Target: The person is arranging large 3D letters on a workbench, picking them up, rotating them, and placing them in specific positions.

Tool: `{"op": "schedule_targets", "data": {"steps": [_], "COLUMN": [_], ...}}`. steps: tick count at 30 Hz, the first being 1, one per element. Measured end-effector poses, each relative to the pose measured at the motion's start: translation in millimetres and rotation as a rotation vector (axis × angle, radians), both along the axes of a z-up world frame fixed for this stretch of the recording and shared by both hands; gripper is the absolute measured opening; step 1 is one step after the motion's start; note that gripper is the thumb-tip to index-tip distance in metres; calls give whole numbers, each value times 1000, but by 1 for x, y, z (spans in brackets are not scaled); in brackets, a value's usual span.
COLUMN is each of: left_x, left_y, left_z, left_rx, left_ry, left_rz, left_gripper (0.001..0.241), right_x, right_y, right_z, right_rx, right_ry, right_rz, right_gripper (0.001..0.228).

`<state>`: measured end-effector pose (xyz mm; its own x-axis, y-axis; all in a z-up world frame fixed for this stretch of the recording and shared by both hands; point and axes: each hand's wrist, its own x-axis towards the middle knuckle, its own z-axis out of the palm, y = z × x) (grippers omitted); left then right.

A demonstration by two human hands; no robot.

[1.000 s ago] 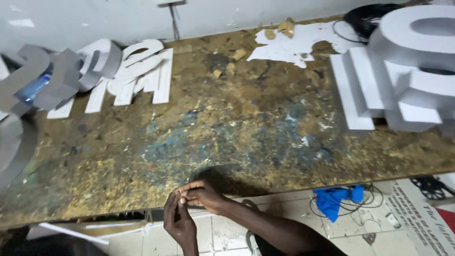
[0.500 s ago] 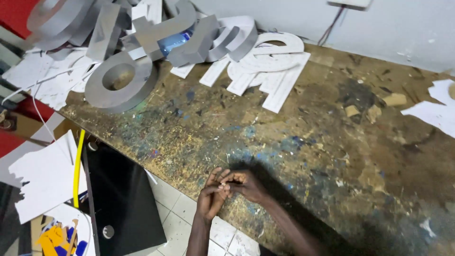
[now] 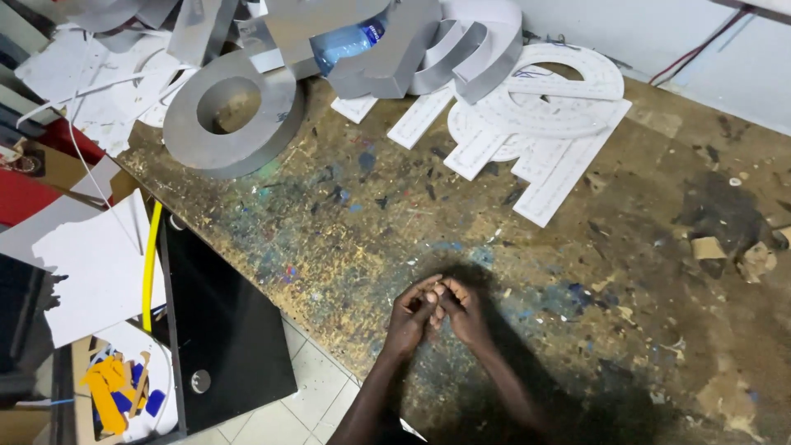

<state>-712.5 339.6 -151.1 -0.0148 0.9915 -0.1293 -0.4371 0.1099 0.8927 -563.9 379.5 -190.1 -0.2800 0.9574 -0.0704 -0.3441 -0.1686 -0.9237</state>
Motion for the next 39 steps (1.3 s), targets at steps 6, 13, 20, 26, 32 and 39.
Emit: {"op": "schedule_targets", "data": {"steps": [6,13,20,26,32,39], "left_x": [-75,-217,-316,-303,-279,-250], "left_y": [40,99,127,140,132,130], "left_z": [-7,16,56,56,48,53], "left_rx": [85,223,304,400,217,167], "left_ry": [-40,255,164,321,345,491], "left_rz": [-1,-305,-684,-614,-593,-534], "left_gripper": [32,20,23,36,29,26], "right_x": [-71,-167,-241,-209,-128,-32], "right_y": [15,34,45,59,61,73], "right_z": [1,75,85,101,97,30], "right_rx": [-103,-155,-239,-292,-61,311], "right_ry": [28,87,99,-150,-634,-1205], "right_rz": [-64,17,206,-23,17,293], "right_gripper": [30,28,20,31,35,36]}}
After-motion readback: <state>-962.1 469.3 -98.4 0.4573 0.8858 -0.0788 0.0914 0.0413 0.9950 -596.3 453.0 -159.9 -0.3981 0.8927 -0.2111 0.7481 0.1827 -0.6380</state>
